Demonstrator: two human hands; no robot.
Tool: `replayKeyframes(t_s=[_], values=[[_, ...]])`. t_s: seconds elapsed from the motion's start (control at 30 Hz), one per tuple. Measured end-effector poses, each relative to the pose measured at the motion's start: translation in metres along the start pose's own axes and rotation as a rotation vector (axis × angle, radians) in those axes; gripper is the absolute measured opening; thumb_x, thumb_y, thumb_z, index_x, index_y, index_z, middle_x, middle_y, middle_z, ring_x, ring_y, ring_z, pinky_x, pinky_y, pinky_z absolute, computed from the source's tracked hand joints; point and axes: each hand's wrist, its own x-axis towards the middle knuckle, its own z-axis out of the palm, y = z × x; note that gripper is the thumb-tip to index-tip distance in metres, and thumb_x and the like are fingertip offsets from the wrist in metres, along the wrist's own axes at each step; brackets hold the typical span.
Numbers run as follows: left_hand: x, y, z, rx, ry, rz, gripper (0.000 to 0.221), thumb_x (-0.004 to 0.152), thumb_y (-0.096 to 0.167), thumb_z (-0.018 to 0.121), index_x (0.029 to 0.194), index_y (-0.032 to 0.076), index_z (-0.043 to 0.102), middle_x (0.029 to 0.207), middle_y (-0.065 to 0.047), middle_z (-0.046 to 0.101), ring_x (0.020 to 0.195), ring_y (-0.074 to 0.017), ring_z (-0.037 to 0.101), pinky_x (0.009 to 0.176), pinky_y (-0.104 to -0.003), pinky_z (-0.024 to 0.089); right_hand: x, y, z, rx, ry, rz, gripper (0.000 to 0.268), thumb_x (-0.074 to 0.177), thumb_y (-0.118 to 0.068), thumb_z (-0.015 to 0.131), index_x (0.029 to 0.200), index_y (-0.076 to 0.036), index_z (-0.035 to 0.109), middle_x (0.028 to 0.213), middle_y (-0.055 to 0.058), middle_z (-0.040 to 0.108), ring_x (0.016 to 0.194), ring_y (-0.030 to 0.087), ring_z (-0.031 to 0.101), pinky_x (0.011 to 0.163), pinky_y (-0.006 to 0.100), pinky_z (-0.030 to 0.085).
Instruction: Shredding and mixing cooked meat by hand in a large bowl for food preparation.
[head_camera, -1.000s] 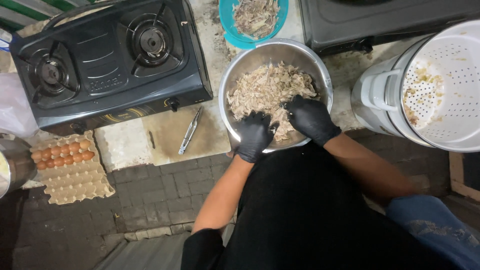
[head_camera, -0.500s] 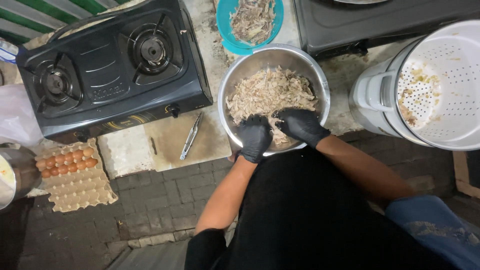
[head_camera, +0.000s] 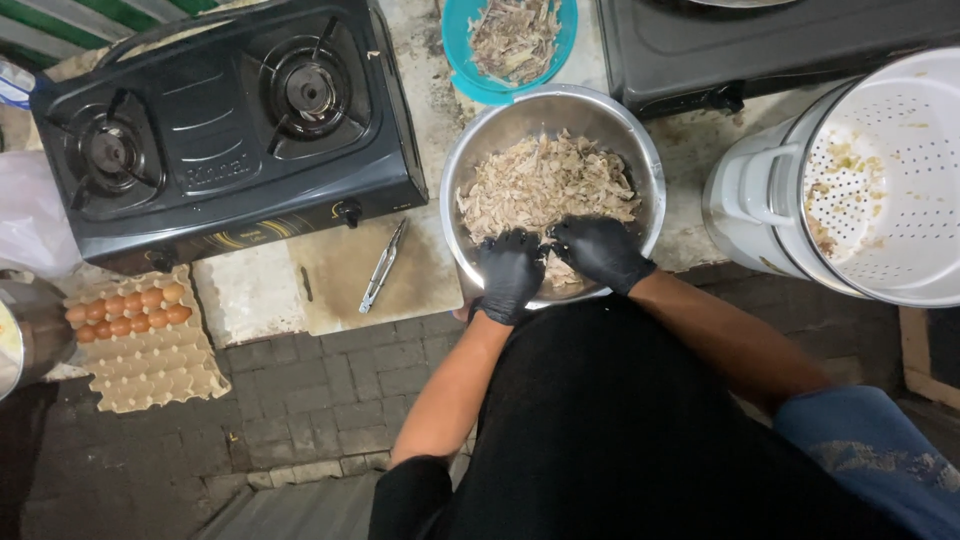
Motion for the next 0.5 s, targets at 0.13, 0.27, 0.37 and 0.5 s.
replayKeyframes(t_s=[0.13,0.27,0.37,0.5], values=[[0.000,-0.001,0.001,-0.032,-0.005,-0.030,0.029,0.063,0.024,0.073,0.091,0.016,0.071,0.082,-0.007,0.067,0.079,-0.0268,0.067,0.072,-0.042,0.049,-0.003,0.008,0.013,0.013,0.011,-0.047,0.016,0.085,-0.038,0.064,0.096,-0.028,0.068,0.093,-0.001,0.071,0.089,0.023,0.070,0.072,0.037,0.057],[-0.004,-0.002,0.000,-0.027,-0.024,-0.037,0.034,0.062,0.026,0.075,0.095,0.017,0.070,0.084,-0.006,0.068,0.081,-0.0262,0.067,0.072,-0.042,0.049,-0.002,0.008,0.024,-0.023,-0.020,-0.068,0.017,0.083,-0.040,0.065,0.092,-0.026,0.067,0.093,-0.002,0.071,0.088,0.022,0.070,0.072,0.036,0.056],[-0.003,0.002,-0.009,-0.001,-0.021,-0.032,0.029,0.062,0.026,0.073,0.090,0.020,0.070,0.081,-0.003,0.066,0.078,-0.0232,0.066,0.070,-0.039,0.049,0.003,0.006,0.023,-0.094,-0.049,-0.090,0.014,0.080,-0.042,0.065,0.085,-0.029,0.065,0.086,-0.004,0.068,0.083,0.021,0.069,0.071,0.036,0.056],[-0.002,0.003,-0.013,-0.046,-0.073,-0.059,0.030,0.064,0.029,0.073,0.093,0.022,0.072,0.088,-0.005,0.068,0.085,-0.0251,0.067,0.078,-0.044,0.048,0.008,0.014,0.012,-0.033,-0.127,-0.115,0.014,0.084,-0.039,0.064,0.092,-0.028,0.068,0.096,0.000,0.073,0.093,0.024,0.070,0.077,0.038,0.057]])
